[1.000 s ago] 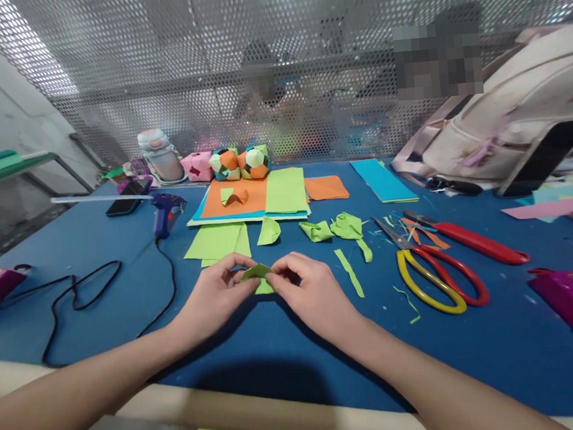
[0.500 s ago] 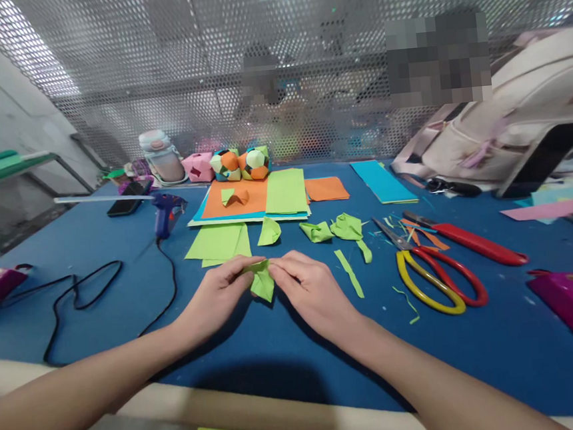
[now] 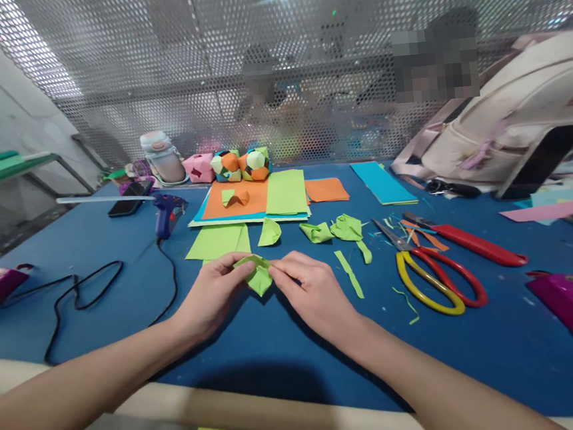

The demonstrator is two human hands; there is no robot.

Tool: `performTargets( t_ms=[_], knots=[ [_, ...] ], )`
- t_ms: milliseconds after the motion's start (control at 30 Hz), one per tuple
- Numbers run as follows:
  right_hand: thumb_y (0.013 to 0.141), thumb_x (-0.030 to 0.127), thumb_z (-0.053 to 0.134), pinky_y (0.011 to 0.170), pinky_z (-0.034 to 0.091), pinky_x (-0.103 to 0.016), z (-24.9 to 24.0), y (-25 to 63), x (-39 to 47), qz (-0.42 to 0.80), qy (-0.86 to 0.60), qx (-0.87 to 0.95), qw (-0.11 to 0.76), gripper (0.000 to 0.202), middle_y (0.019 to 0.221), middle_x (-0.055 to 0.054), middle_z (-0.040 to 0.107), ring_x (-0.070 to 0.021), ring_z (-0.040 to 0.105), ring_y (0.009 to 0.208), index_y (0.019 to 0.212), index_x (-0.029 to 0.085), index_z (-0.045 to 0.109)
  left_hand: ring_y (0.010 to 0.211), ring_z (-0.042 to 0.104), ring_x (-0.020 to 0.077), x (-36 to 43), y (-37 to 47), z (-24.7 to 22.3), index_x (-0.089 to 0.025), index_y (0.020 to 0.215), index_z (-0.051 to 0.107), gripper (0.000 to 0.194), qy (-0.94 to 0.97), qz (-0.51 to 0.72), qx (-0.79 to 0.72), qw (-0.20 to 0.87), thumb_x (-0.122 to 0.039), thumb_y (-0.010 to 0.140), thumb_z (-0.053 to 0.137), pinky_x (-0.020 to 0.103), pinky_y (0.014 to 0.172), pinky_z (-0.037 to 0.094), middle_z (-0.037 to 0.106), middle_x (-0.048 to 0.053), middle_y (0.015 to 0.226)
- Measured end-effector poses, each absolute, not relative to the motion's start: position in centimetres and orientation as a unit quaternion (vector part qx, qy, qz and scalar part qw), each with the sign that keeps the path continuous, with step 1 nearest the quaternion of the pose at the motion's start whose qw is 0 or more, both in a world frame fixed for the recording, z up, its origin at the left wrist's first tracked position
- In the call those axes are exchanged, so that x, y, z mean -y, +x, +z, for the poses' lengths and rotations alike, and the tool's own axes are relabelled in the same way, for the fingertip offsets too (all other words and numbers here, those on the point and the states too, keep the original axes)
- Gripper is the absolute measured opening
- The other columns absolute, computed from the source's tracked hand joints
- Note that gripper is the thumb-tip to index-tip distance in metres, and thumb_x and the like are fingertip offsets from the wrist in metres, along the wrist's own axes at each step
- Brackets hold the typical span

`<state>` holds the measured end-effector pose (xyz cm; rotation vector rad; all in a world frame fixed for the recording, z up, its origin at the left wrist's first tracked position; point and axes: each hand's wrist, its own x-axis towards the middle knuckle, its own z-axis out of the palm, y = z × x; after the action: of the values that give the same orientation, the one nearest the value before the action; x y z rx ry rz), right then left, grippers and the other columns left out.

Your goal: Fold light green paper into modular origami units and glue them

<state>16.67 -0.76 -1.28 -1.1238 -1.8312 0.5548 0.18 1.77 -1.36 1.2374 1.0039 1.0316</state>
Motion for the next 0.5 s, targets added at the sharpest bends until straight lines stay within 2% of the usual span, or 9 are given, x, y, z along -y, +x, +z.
performTargets(
  t_ms=[100, 267, 433, 500],
  knots=[
    [0.088, 0.021, 0.050, 0.064, 0.046, -0.025, -1.3, 16.6, 0.8, 0.226, -0.447, 0.741, 0.447, 0.019, 0.074, -0.003, 0.062, -0.0134, 0.057, 0.069, 0.084, 0.018, 0.069, 0.068, 0.054, 0.0111, -1.8, 0.3, -1.8, -0.012, 0.086, 0.064, 0.022, 0.487, 0.451, -0.401, 0.631, -0.028, 0.071, 0.067, 0.024, 0.066, 0.043, 0.062, 0.002, 0.076],
    [0.086, 0.021, 0.054, 0.066, 0.047, -0.025, -1.6, 16.6, 0.6, 0.233, -0.449, 0.742, 0.439, 0.015, 0.077, -0.003, 0.063, -0.0137, 0.059, 0.071, 0.087, 0.019, 0.069, 0.070, 0.054, 0.0103, -1.7, 0.4, -1.6, -0.013, 0.080, 0.061, 0.018, 0.490, 0.450, -0.423, 0.616, -0.021, 0.066, 0.069, 0.022, 0.067, 0.042, 0.063, 0.000, 0.076],
    [0.085, 0.023, 0.055, 0.066, 0.049, -0.024, -1.0, 17.3, 0.6, 0.228, -0.419, 0.767, 0.430, 0.025, 0.083, -0.002, 0.063, -0.0119, 0.059, 0.070, 0.109, 0.021, 0.062, 0.067, 0.052, 0.0094, -1.7, 0.3, -1.2, -0.014, 0.083, 0.060, 0.018, 0.536, 0.432, -0.444, 0.573, -0.022, 0.068, 0.066, 0.021, 0.064, 0.040, 0.061, -0.002, 0.074],
    [0.087, 0.020, 0.052, 0.068, 0.049, -0.024, -0.6, 17.7, 0.6, 0.215, -0.395, 0.786, 0.424, 0.027, 0.083, -0.002, 0.064, -0.0116, 0.060, 0.071, 0.112, 0.021, 0.060, 0.066, 0.052, 0.0097, -1.7, 0.3, -1.0, -0.013, 0.083, 0.060, 0.018, 0.550, 0.424, -0.456, 0.557, -0.023, 0.069, 0.065, 0.021, 0.063, 0.040, 0.061, -0.001, 0.073]
  ],
)
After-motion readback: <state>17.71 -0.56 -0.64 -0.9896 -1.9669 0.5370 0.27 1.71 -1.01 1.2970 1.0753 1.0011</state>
